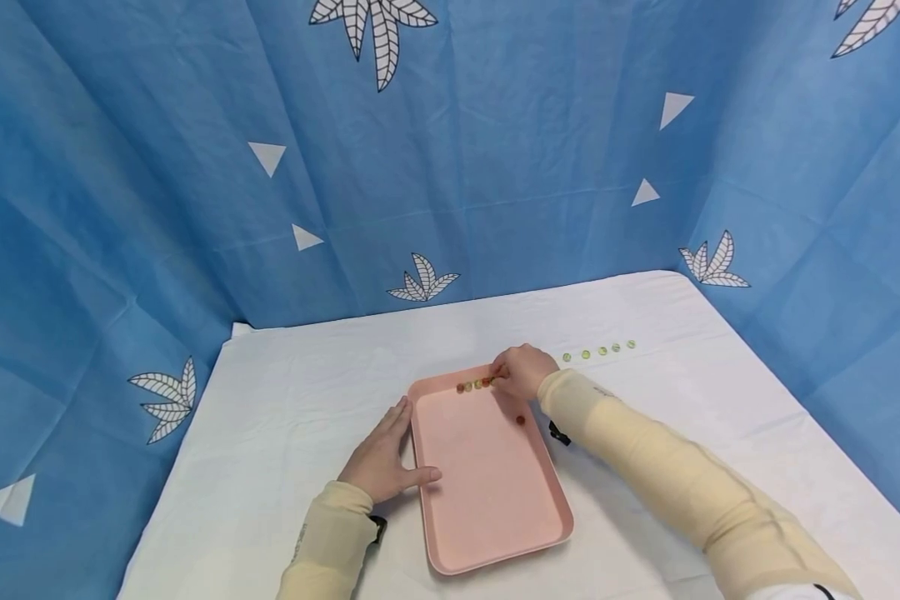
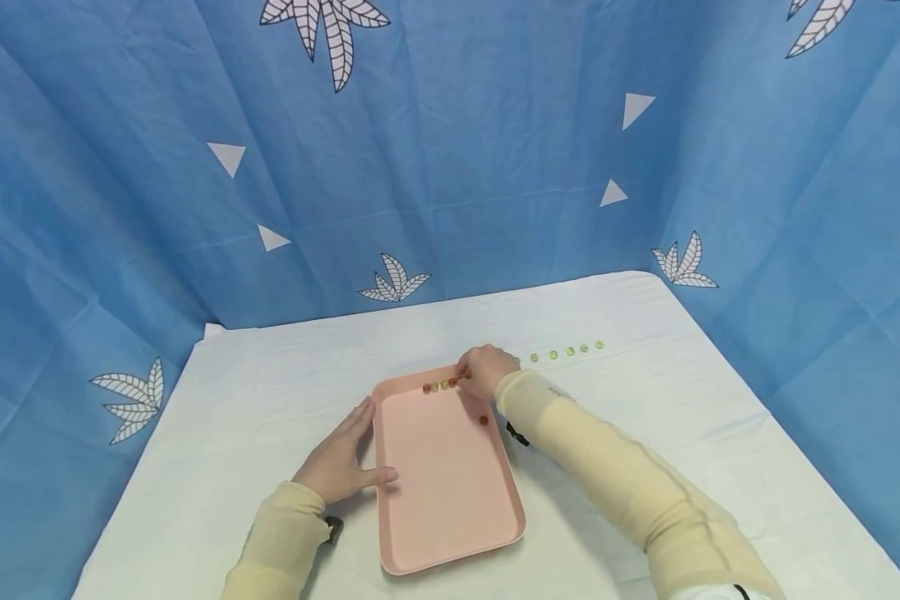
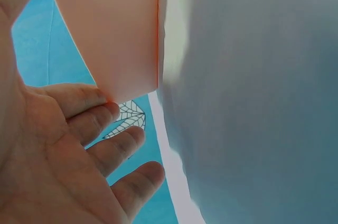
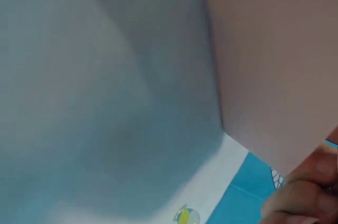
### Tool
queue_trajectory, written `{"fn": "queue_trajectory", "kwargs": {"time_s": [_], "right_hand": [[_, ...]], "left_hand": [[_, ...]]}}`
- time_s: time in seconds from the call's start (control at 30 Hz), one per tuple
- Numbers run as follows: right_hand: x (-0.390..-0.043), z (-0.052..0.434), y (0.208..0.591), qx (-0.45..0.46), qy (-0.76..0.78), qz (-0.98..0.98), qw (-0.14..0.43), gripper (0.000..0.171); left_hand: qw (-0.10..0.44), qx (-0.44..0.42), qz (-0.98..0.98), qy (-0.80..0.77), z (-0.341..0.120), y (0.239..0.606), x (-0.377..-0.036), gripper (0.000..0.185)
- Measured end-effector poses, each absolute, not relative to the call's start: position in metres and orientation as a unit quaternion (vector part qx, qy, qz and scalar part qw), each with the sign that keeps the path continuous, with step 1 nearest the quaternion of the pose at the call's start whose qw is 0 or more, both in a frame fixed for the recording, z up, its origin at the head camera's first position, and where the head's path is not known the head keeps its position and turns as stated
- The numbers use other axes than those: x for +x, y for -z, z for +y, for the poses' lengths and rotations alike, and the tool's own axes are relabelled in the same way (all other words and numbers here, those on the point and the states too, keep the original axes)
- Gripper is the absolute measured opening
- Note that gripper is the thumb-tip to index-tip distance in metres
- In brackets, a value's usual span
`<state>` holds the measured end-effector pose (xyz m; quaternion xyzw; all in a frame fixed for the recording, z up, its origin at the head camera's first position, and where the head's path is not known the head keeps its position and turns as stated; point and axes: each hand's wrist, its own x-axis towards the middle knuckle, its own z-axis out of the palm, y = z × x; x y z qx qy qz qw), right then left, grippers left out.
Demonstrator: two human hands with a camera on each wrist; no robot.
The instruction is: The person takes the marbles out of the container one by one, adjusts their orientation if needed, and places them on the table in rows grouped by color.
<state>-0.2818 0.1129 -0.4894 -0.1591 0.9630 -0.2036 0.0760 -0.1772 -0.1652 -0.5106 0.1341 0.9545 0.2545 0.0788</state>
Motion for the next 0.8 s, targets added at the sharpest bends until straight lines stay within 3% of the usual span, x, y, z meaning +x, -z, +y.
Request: {"fn": "queue_trajectory", "kwargs": {"time_s": [0.8], "right_hand": [[-0.282, 0.103, 0.501, -0.161, 0.073, 0.984, 0.010, 0.009]], "left_hand": [[0.078, 0.133, 0.954, -0.257, -0.164, 0.511, -0.178, 0.121]]}}
